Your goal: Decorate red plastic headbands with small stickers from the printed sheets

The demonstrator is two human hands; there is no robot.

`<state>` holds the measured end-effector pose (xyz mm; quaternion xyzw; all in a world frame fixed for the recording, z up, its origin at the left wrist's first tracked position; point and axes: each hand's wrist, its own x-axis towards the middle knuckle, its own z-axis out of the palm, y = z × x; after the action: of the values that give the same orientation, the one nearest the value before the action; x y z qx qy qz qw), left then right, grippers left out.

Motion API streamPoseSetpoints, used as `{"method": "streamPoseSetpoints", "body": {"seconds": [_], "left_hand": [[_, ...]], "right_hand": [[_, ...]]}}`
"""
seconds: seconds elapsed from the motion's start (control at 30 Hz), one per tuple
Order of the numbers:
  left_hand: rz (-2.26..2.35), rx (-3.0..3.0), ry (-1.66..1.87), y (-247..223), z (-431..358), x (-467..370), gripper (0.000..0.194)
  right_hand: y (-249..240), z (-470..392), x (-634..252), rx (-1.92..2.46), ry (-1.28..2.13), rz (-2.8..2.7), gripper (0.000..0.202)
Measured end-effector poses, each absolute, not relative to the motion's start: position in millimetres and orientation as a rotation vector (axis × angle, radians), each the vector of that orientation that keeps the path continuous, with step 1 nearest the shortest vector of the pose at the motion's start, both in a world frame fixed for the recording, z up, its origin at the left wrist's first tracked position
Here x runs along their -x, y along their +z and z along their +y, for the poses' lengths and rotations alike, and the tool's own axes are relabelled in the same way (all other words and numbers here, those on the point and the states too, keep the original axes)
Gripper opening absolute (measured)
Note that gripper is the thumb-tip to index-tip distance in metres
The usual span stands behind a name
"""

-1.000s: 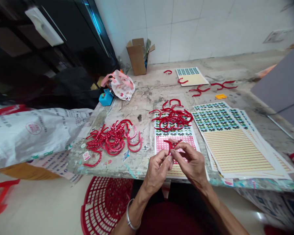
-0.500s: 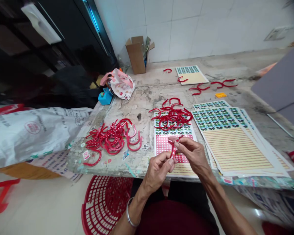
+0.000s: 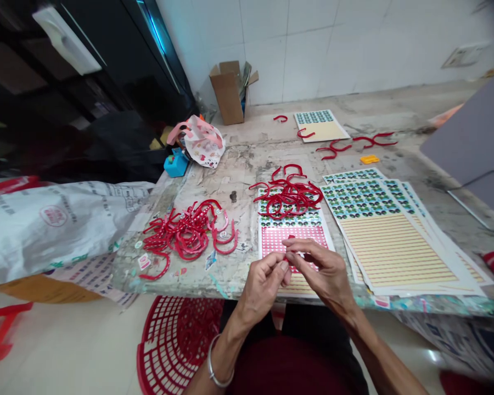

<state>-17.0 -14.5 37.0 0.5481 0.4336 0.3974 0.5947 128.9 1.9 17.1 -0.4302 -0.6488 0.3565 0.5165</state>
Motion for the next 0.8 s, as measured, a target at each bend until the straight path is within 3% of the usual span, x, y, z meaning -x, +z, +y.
{"method": "streamPoseSetpoints", "body": {"seconds": [0.33,0.5,0.67,0.8], "left_hand": [[1.081,-1.229,1.009,19.6,-29.1,16.9,0.023],[1.193,-1.369,1.022,16.1,-31.4,17.5,0.021],[1.189,-1.396,1.041,18.1,-30.1,17.0,0.018],[1.099,-1.249,1.073,16.4,-28.3,17.0,0.02]], "right_hand": [[13.2,7.2,-130.7,1.059,1.268,-1.3,0.055],[13.5,5.9,-128.6,0.978,1.464,-1.2,0.053],[14.1,2.6,-125.9,0.974,1.436,-1.193,0.059],[16.8,5.9,-129.9,1.058,1.284,-1.223,0.036]]}}
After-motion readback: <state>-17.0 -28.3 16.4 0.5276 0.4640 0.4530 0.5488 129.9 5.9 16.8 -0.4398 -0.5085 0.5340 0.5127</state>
